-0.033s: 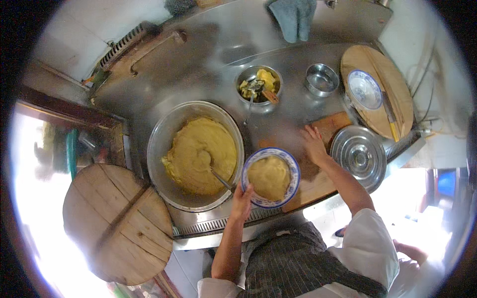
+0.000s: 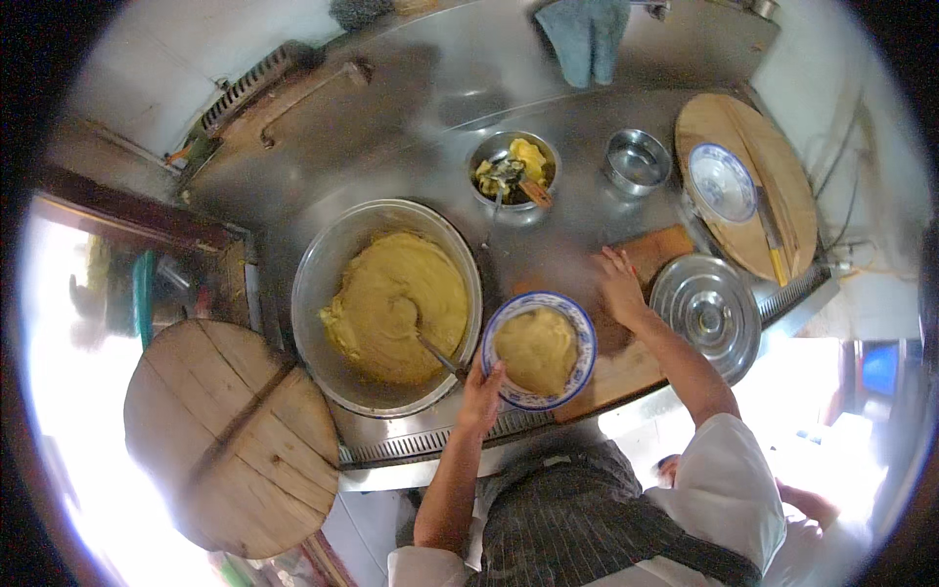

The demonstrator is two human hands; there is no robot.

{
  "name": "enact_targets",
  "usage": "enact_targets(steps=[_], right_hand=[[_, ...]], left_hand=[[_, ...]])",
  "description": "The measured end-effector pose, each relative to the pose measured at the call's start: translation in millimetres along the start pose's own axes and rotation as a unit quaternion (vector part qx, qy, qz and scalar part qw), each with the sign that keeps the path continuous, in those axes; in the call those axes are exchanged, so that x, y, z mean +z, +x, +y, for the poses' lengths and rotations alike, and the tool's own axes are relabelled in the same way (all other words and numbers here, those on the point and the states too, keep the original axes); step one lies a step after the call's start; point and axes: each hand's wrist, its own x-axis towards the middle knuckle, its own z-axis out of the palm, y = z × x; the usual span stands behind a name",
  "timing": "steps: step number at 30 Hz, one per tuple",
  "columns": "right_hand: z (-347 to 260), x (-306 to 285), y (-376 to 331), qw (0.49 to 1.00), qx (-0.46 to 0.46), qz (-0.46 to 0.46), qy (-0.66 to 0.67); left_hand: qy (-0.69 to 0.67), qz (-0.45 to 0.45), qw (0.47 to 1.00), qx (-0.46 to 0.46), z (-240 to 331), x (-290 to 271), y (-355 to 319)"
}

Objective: The person takes a food package from a container and hands it to another person, then washes a ceramic bowl in a sink. They proceed to use a ladle to scoop cooked food from a large wok into the bowl and use chopsticks to add garnishes from storage bins.

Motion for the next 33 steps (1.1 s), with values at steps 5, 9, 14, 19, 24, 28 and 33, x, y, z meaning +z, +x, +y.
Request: enact_targets(steps=[5,9,14,19,24,28,33], right_hand=[[-13,7,104,0.823,0.237,-0.040,0.515],[-61,26,183,0.467,0.369,-0.155,0.789],[-76,19,201,0.444,0.386,-0.054,0.807],[-99,0,172,0.855,0.329,0.179,0.359],[-180,-40,113,0.881,0.179,0.234,0.369],[-249,-74,68,0.841,0.182,0.067,0.505],[-283,16,24,0.611,0.225,-0.392,0.650]], left_hand=[[-0.003,-0.039,0.996,-0.077,-41,9,40],[0.034,-0.060,0.994,-0.084,-75,18,61],[0.285,0.032,0.958,0.027,-80,34,60],[0.483,0.074,0.858,0.157,-1,34,48],[-0.086,0.011,0.991,0.101,80,39,89],[-0.036,-0.007,0.976,0.213,71,-13,67],[-0.063,0.063,0.982,0.168,53,-130,-7]])
